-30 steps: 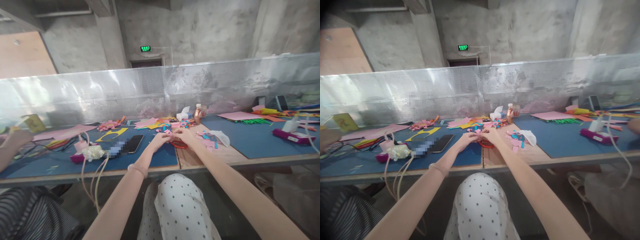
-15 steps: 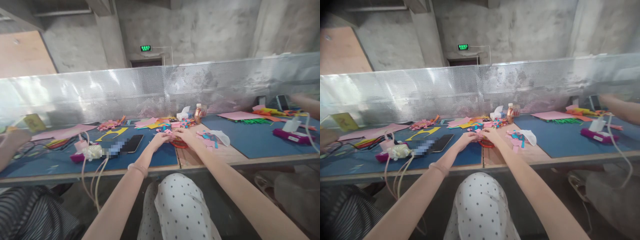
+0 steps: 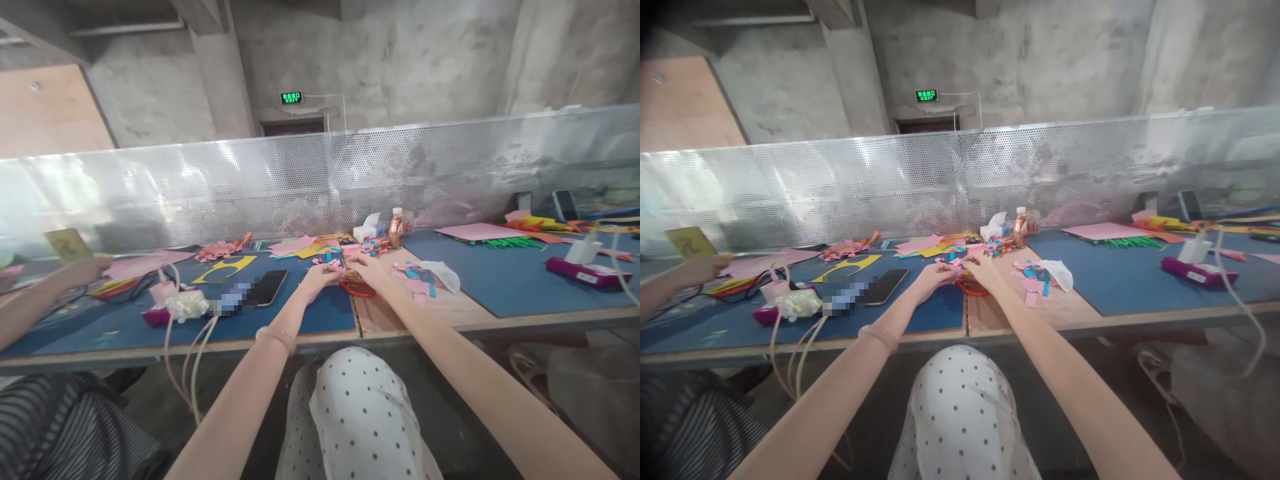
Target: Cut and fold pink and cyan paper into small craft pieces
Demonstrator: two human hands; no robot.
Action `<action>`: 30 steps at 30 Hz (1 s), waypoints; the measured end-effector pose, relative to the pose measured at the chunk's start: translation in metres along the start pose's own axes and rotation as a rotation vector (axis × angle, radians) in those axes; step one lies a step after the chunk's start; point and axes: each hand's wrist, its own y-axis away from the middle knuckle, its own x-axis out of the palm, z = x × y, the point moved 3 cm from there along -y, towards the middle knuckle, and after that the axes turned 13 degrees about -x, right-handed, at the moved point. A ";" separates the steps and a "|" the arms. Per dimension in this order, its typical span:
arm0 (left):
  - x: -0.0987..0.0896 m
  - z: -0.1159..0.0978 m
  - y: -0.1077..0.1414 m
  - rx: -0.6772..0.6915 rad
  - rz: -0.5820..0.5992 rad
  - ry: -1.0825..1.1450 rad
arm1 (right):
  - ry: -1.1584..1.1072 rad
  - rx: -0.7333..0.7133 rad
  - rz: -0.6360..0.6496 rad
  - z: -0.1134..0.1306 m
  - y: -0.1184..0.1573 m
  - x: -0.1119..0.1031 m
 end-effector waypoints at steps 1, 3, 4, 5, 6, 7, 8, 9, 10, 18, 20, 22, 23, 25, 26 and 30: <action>0.000 0.000 0.000 -0.001 -0.001 0.011 | 0.037 -0.018 -0.009 0.001 0.001 0.000; -0.001 0.000 0.000 0.001 -0.005 0.034 | 0.126 -0.058 -0.026 0.004 0.004 0.000; -0.001 0.000 0.000 0.003 -0.009 0.047 | 0.174 -0.080 -0.035 0.007 0.005 -0.001; -0.001 0.000 0.000 0.007 -0.013 0.061 | 0.219 -0.104 -0.042 0.009 0.007 -0.001; -0.001 -0.001 0.000 0.012 -0.017 0.075 | 0.261 -0.131 -0.048 0.012 0.008 -0.001; -0.001 -0.001 0.000 0.016 -0.019 0.087 | 0.298 -0.158 -0.051 0.015 0.009 -0.001; -0.001 -0.002 0.001 0.020 -0.019 0.100 | 0.329 -0.185 -0.052 0.016 0.010 -0.001; -0.001 -0.002 0.001 0.024 -0.017 0.111 | 0.357 -0.209 -0.052 0.017 0.010 0.000; 0.000 -0.002 0.002 0.027 -0.014 0.120 | 0.382 -0.228 -0.051 0.017 0.009 0.000; 0.001 -0.006 0.005 0.045 -0.001 0.194 | 0.528 -0.315 -0.015 0.010 0.006 0.005; 0.001 -0.006 0.005 0.042 0.013 0.203 | 0.555 -0.319 -0.011 0.011 0.006 0.005; 0.001 -0.006 0.004 0.037 0.031 0.202 | 0.579 -0.318 -0.012 0.011 0.006 0.006; 0.001 -0.006 0.004 0.035 0.037 0.199 | 0.590 -0.317 -0.011 0.011 0.006 0.006; 0.001 -0.005 0.004 0.034 0.042 0.192 | 0.609 -0.314 -0.009 0.012 0.007 0.006; 0.001 -0.005 0.004 0.035 0.043 0.188 | 0.619 -0.313 -0.008 0.012 0.007 0.007; 0.001 -0.005 0.004 0.034 0.038 0.170 | 0.654 -0.308 -0.004 0.013 0.008 0.009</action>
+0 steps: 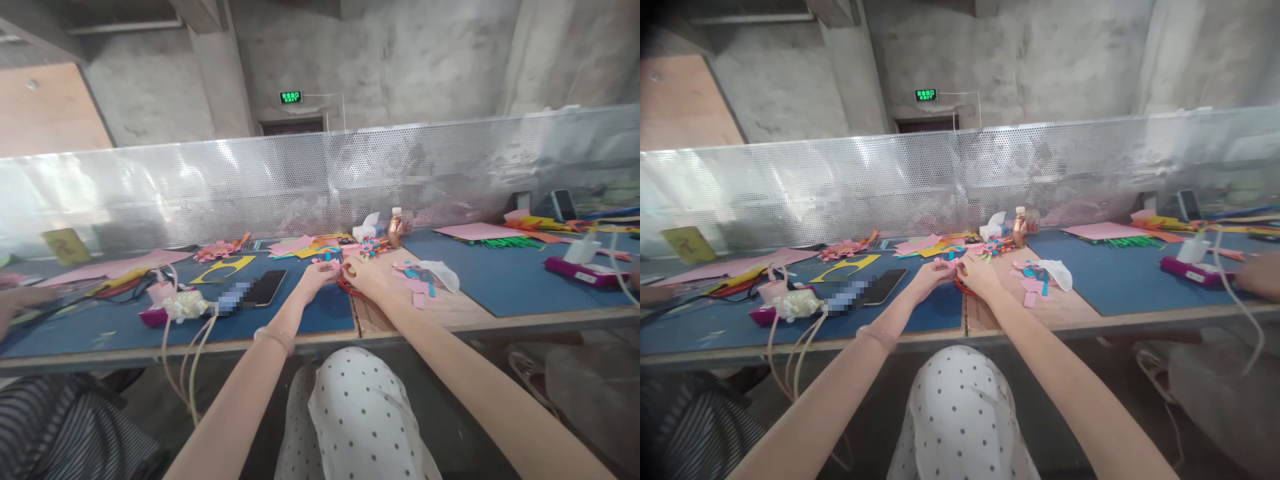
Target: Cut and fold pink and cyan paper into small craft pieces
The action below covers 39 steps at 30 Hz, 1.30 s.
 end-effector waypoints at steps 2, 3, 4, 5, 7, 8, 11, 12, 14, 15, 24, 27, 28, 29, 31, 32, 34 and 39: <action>0.000 0.000 0.000 -0.001 -0.005 -0.008 | 0.015 0.000 0.005 0.001 0.000 0.000; 0.000 0.000 0.000 -0.003 -0.007 -0.013 | 0.023 0.001 0.009 0.001 0.000 0.000; 0.000 0.000 0.000 -0.005 -0.008 -0.017 | 0.031 0.002 0.014 0.001 0.000 0.000; 0.000 0.000 0.000 -0.007 -0.009 -0.020 | 0.039 0.001 0.019 0.002 0.000 0.000; 0.000 0.001 0.000 -0.010 -0.013 -0.026 | 0.053 -0.003 0.030 0.003 0.000 -0.001; 0.000 0.001 -0.001 -0.011 -0.016 -0.027 | 0.059 -0.006 0.035 0.003 -0.001 -0.002; 0.000 0.001 -0.001 -0.014 -0.025 -0.031 | 0.069 -0.006 0.042 0.005 -0.001 -0.004; 0.000 0.001 -0.001 -0.015 -0.027 -0.032 | 0.070 -0.003 0.042 0.006 -0.002 -0.005; 0.000 0.001 0.000 -0.017 -0.028 -0.035 | 0.068 0.004 0.042 0.006 -0.002 -0.005; 0.001 0.000 0.000 -0.019 -0.027 -0.036 | 0.065 0.008 0.041 0.006 -0.002 -0.005; 0.001 -0.001 0.000 -0.011 -0.028 -0.026 | 0.010 0.055 0.020 0.006 -0.002 -0.005; 0.000 0.000 0.000 0.001 -0.033 -0.017 | -0.017 0.072 0.006 0.004 -0.001 -0.005; 0.000 0.000 0.000 0.002 -0.034 -0.017 | -0.028 0.072 0.005 0.003 -0.001 -0.004; -0.001 0.000 0.000 0.002 -0.035 -0.019 | -0.042 0.067 0.007 0.003 -0.001 -0.003; -0.001 0.001 0.000 -0.001 -0.037 -0.029 | -0.071 0.048 0.020 0.002 0.000 -0.001; -0.001 0.001 0.000 -0.002 -0.038 -0.037 | -0.085 0.039 0.028 0.001 0.000 -0.001; 0.000 0.001 0.000 -0.004 -0.043 -0.055 | -0.108 0.030 0.040 0.001 0.000 0.000; 0.000 0.000 0.001 -0.013 -0.047 -0.100 | -0.145 0.038 0.058 0.002 -0.001 -0.001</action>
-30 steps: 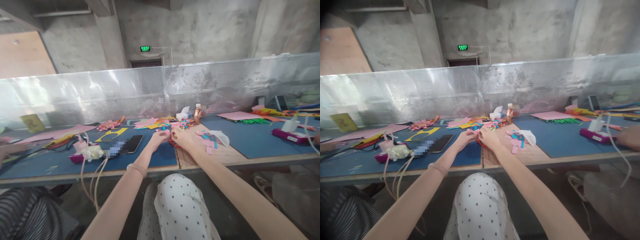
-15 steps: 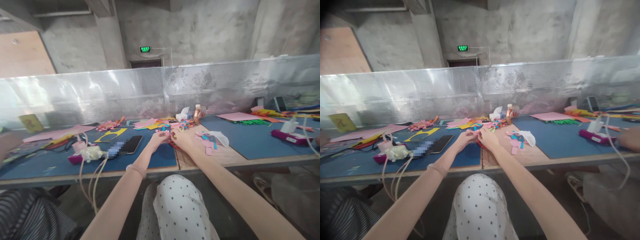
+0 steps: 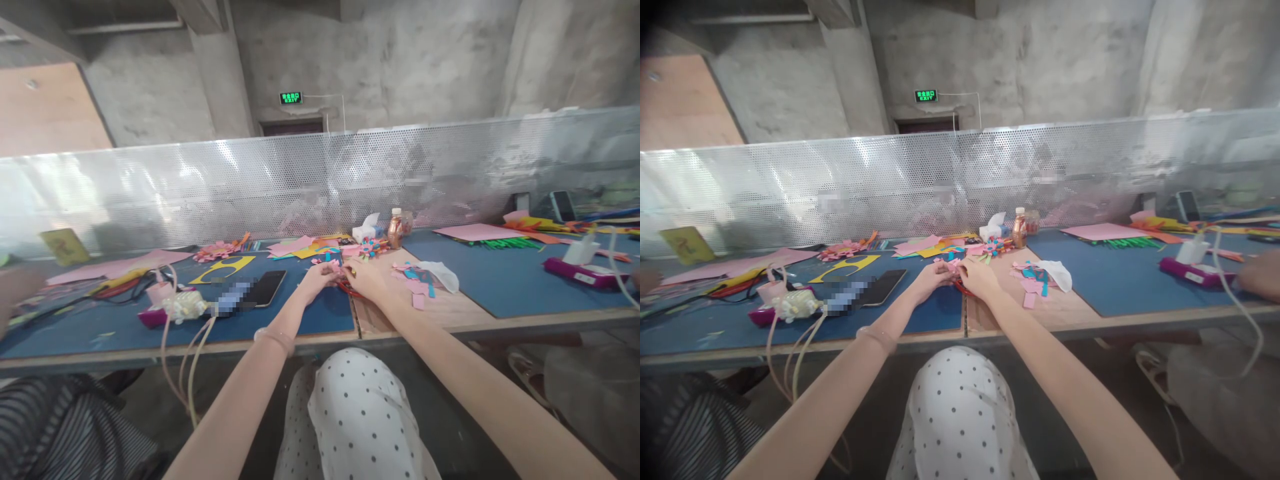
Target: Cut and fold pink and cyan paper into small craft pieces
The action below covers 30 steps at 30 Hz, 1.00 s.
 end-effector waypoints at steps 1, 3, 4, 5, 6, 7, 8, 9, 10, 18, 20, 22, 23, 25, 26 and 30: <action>0.000 0.000 0.000 -0.002 0.001 -0.007 | -0.006 0.003 0.005 0.000 0.000 0.000; 0.000 0.001 -0.001 -0.003 0.002 -0.018 | -0.018 0.007 0.015 0.001 -0.001 -0.001; 0.000 0.001 -0.001 -0.005 0.003 -0.022 | -0.023 0.010 0.019 0.001 -0.001 -0.001; 0.000 0.001 -0.001 -0.006 0.003 -0.025 | -0.027 0.016 0.021 0.001 -0.001 -0.001; 0.000 0.002 -0.001 -0.008 0.001 -0.027 | -0.030 0.023 0.024 0.001 -0.001 -0.001; 0.000 0.002 -0.001 -0.009 0.000 -0.028 | -0.034 0.031 0.027 0.000 -0.001 -0.001; 0.000 0.002 -0.001 -0.010 -0.001 -0.030 | -0.038 0.039 0.030 -0.001 0.000 -0.001; 0.000 0.002 -0.001 -0.011 -0.002 -0.033 | -0.042 0.047 0.034 -0.001 0.000 -0.001; 0.000 0.002 -0.001 -0.012 -0.002 -0.036 | -0.047 0.054 0.039 -0.002 0.000 -0.001; -0.001 0.004 -0.003 -0.014 -0.006 -0.063 | -0.106 0.085 0.049 -0.005 -0.001 -0.004; -0.001 0.004 -0.003 -0.014 -0.010 -0.062 | -0.123 0.092 0.042 -0.005 -0.002 -0.005; -0.001 0.004 -0.003 -0.015 -0.014 -0.058 | -0.136 0.106 0.033 -0.005 -0.002 -0.006; -0.001 0.004 -0.003 -0.015 -0.013 -0.056 | -0.142 0.111 0.031 -0.005 -0.002 -0.006; -0.001 0.004 -0.003 -0.015 -0.011 -0.050 | -0.160 0.112 0.036 -0.004 -0.002 -0.006; -0.001 0.004 -0.003 -0.014 -0.010 -0.047 | -0.169 0.109 0.040 -0.004 -0.002 -0.006; -0.001 0.004 -0.003 -0.009 -0.007 -0.041 | -0.184 0.113 0.044 -0.003 -0.001 -0.006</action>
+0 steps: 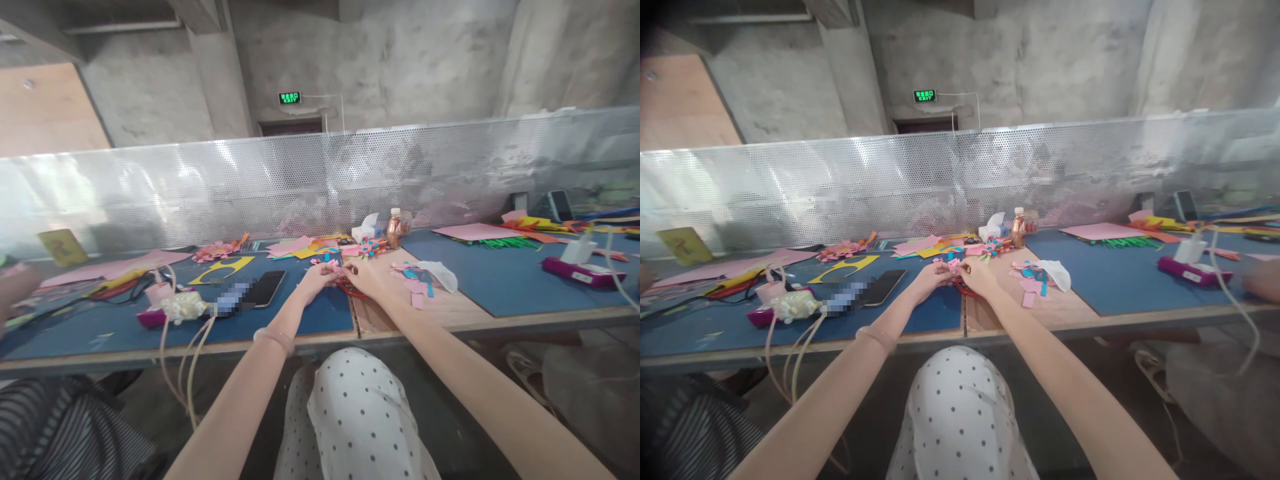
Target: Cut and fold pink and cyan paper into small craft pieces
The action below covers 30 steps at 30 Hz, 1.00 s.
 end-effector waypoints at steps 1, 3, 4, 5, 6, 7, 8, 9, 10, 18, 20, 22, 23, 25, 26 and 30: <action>0.000 0.000 0.000 0.000 0.001 -0.001 | 0.000 0.003 -0.002 0.000 0.000 0.000; 0.000 -0.001 0.000 0.002 0.004 -0.002 | 0.004 0.004 -0.003 0.000 0.000 -0.001; 0.000 -0.001 0.001 0.003 0.006 -0.002 | 0.006 0.001 -0.003 0.000 0.000 -0.001; 0.001 -0.001 0.001 0.005 0.008 -0.002 | 0.009 -0.002 -0.004 0.000 0.000 -0.002; 0.001 -0.001 0.002 0.006 0.010 -0.003 | 0.012 -0.005 -0.005 0.000 0.000 -0.002; 0.001 -0.002 0.002 0.008 0.011 -0.003 | 0.015 -0.007 -0.006 0.000 0.000 -0.002; 0.001 -0.002 0.002 0.009 0.011 -0.004 | 0.020 -0.008 -0.009 -0.001 0.000 -0.002; 0.001 -0.002 0.002 0.008 0.010 -0.006 | 0.026 -0.009 -0.014 -0.001 0.001 -0.002; 0.001 -0.002 0.002 0.008 0.008 -0.009 | 0.035 -0.012 -0.022 -0.002 0.001 -0.001; 0.001 -0.001 0.000 0.012 0.001 -0.040 | 0.146 -0.097 -0.099 -0.005 0.002 0.006; 0.002 -0.001 0.001 0.014 0.006 -0.044 | 0.154 -0.121 -0.101 -0.005 0.003 0.007; 0.002 -0.002 0.001 0.018 0.007 -0.045 | 0.158 -0.134 -0.108 -0.005 0.003 0.007; 0.002 -0.002 0.001 0.019 0.007 -0.045 | 0.159 -0.139 -0.111 -0.005 0.003 0.007; 0.002 -0.002 0.001 0.020 0.007 -0.044 | 0.161 -0.145 -0.117 -0.005 0.003 0.007; 0.002 -0.002 0.002 0.020 0.006 -0.043 | 0.161 -0.147 -0.119 -0.004 0.003 0.007; 0.002 -0.003 0.003 0.016 -0.001 -0.040 | 0.162 -0.145 -0.124 -0.003 0.003 0.006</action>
